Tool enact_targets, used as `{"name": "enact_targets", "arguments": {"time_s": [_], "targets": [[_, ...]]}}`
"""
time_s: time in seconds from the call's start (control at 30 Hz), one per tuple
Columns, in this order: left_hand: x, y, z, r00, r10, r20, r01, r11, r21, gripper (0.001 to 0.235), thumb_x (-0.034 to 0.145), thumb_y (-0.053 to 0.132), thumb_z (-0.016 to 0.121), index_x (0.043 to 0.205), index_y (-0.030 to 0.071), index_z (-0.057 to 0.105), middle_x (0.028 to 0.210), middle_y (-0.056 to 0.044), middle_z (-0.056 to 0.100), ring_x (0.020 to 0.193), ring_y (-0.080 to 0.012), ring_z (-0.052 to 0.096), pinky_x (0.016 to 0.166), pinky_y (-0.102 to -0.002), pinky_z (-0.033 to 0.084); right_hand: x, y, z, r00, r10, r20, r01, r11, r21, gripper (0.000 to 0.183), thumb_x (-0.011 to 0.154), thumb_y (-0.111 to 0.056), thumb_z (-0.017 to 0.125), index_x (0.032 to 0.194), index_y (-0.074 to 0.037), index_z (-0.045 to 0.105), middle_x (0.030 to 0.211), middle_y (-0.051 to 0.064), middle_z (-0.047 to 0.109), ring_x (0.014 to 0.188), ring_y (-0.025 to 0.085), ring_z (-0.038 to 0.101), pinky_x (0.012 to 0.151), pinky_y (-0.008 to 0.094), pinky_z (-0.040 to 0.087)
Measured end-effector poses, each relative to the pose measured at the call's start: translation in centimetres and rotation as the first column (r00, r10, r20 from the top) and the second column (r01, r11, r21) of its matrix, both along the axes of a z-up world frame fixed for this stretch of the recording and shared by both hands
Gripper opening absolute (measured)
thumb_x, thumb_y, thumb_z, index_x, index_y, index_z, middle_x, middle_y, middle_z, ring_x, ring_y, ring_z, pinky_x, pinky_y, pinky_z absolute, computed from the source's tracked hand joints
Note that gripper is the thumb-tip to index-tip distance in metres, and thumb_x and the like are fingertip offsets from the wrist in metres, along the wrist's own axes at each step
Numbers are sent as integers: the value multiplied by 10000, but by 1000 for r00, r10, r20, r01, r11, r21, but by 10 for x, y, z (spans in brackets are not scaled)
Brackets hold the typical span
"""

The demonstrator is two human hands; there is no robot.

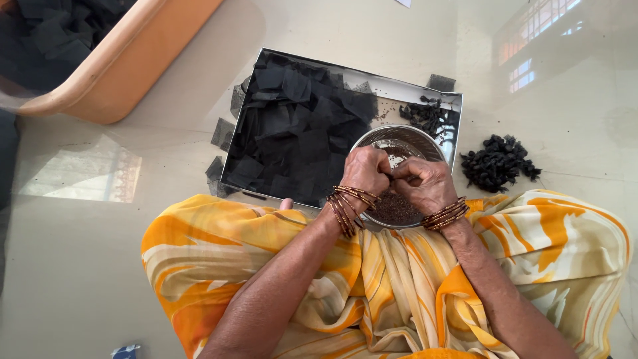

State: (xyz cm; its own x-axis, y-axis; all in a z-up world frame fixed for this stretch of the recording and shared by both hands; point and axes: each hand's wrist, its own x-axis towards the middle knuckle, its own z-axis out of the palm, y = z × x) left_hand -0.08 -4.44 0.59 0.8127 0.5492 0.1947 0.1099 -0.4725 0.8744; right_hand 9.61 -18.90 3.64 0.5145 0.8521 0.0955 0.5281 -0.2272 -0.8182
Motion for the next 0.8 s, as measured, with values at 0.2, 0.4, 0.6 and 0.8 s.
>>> {"name": "enact_targets", "arguments": {"time_s": [0.2,0.4,0.6,0.8], "targets": [[4,-9,-11,995,85,-45,-85,996,5,76,561,24,714,634,41,729,652,-176,685,669,-328,713,670,-417,581,-15,8,7,881,49,470,-102,991,87,120,739,54,737,765,-6,636,751,72,637,652,219,634,578,360,537],[4,-13,4,965,193,-180,-210,974,-84,59,581,70,710,613,27,735,633,-205,661,632,-344,701,646,-419,586,-23,10,-3,825,-35,564,-32,994,109,154,739,38,733,746,-7,587,751,119,600,695,304,625,616,420,515],[8,-7,-10,938,228,-262,-269,954,-131,90,638,91,696,637,12,739,636,-244,641,621,-372,704,644,-429,600,-31,11,6,917,-74,392,47,996,77,86,765,40,718,832,-7,691,835,111,704,657,252,686,599,360,551],[3,1,9,912,127,-391,-244,933,-264,130,669,134,674,631,26,737,602,-241,648,605,-356,730,653,-413,605,-21,6,1,977,-8,212,-2,999,45,121,799,-15,768,920,-20,754,910,78,753,724,163,735,634,284,595]]}}
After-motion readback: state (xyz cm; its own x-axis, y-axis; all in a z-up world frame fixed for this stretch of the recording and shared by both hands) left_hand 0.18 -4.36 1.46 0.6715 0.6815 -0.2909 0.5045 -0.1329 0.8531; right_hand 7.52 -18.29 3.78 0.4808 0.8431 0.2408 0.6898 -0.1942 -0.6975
